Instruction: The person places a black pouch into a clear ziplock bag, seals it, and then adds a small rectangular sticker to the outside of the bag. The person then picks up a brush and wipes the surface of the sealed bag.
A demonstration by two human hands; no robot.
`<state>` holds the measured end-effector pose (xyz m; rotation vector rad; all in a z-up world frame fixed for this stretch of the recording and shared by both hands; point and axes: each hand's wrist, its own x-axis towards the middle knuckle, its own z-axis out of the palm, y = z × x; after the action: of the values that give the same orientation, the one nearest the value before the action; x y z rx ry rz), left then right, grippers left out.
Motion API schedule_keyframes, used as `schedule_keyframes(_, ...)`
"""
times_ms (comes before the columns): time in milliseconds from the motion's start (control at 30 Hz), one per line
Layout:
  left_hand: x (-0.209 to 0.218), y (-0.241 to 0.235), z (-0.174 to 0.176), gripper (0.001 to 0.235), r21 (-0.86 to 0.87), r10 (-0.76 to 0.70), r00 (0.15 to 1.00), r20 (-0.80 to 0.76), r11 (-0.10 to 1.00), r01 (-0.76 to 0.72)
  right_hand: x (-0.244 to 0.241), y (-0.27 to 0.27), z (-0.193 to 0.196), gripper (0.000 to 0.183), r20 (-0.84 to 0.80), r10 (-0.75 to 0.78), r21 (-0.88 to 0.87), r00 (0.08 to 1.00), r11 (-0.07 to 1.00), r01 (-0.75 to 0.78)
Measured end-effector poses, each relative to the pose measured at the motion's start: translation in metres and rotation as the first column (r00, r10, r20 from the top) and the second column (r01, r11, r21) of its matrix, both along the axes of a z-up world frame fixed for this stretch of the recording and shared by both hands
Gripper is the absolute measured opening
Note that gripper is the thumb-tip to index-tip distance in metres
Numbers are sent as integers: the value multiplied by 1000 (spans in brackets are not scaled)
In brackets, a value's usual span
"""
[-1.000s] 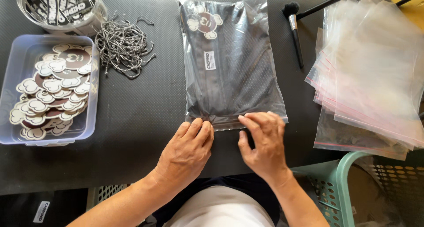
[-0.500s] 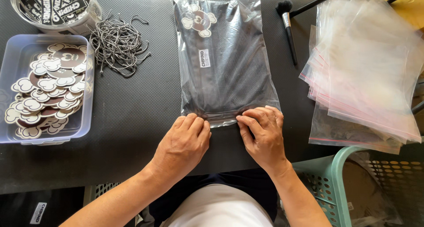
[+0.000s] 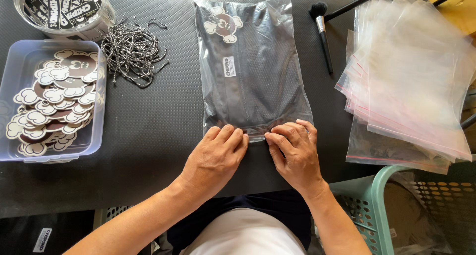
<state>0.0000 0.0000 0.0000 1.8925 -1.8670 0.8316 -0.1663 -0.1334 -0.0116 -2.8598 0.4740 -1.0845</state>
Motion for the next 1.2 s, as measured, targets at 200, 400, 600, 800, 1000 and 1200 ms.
schedule_keyframes(200, 1, -1, -3, 22, -42, 1, 994, 109, 999, 4, 0, 0, 6, 13, -42, 9, -4, 999, 1000, -9)
schedule_keyframes(400, 9, -4, -14, 22, -56, -121, 990, 68, 991, 125, -1, 1, 6, 14, -61, 1, 1, 998, 1000, -1)
schedule_keyframes(600, 12, -4, -12, 19, -64, -332, 934, -134, 943, 327, -3, 3, 5, 18, -54, 3, -10, 999, 1000, -4)
schedule_keyframes(800, 12, -6, -17, 19, -69, -328, 936, -124, 944, 322, -3, 5, 1, 21, -60, -1, -22, 998, 1000, 0)
schedule_keyframes(1000, 9, -5, -17, 21, -84, -324, 940, -111, 945, 315, -2, 8, 1, 25, -66, 13, -31, 998, 999, -15)
schedule_keyframes(1200, 10, -2, -11, 23, -84, -311, 945, -98, 949, 304, 1, 14, 7, 26, -85, 7, -31, 996, 999, -10)
